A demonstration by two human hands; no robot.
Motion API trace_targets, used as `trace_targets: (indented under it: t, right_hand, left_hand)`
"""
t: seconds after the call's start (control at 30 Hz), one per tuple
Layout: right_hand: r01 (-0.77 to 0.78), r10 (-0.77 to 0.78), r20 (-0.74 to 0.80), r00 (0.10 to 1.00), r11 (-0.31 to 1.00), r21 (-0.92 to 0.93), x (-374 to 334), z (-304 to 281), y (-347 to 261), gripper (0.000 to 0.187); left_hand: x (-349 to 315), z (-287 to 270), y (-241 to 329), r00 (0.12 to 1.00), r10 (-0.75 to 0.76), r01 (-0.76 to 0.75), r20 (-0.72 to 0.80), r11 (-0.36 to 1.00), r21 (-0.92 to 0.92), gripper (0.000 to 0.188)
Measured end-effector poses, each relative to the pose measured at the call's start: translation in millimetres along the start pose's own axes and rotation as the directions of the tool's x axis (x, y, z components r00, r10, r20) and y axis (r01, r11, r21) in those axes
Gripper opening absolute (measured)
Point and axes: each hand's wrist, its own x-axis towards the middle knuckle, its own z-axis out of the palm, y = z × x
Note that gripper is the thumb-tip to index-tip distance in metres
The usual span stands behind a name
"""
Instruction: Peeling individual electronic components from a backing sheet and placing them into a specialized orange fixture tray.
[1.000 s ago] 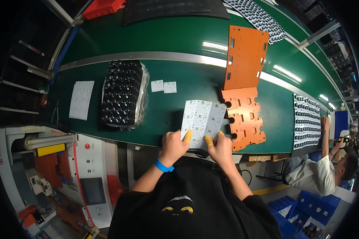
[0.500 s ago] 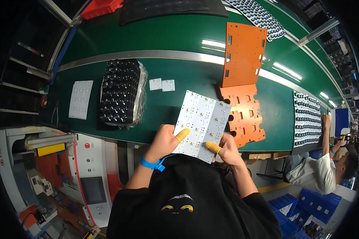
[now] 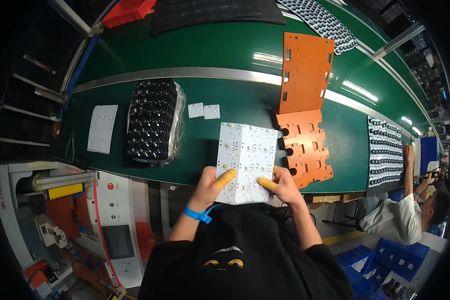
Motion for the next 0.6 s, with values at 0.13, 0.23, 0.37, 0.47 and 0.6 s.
trace_targets:
  t: [0.13,0.23,0.37,0.47,0.6]
  right_hand:
    - [-0.036,-0.260,-0.316,0.912,0.718,-0.696,27.2,22.6,11.4,0.033]
    - [0.106,-0.249,-0.243,0.938,0.870,-0.482,22.9,28.9,-1.7,0.030]
    - [0.106,-0.154,0.172,0.973,0.959,0.262,10.2,14.1,-8.3,0.023]
    - [0.128,-0.237,0.318,0.918,0.936,0.327,16.5,17.2,11.7,0.022]
    - [0.038,-0.038,0.006,0.999,0.998,0.049,33.2,20.7,-4.3,0.020]
  left_hand:
    - [19.0,4.1,1.9,0.925,0.325,0.045,-0.195,0.415,0.909,0.023]
    - [17.1,-4.7,5.7,0.913,0.372,-0.072,-0.166,0.547,0.834,0.021]
    - [3.1,-36.9,14.1,0.989,-0.031,0.043,0.144,0.996,-0.077,0.030]
    - [-10.1,-16.6,2.2,0.961,0.246,-0.186,0.124,0.913,-0.363,0.032]
    - [11.7,-31.2,3.1,0.997,0.035,-0.033,-0.074,0.999,0.036,0.023]
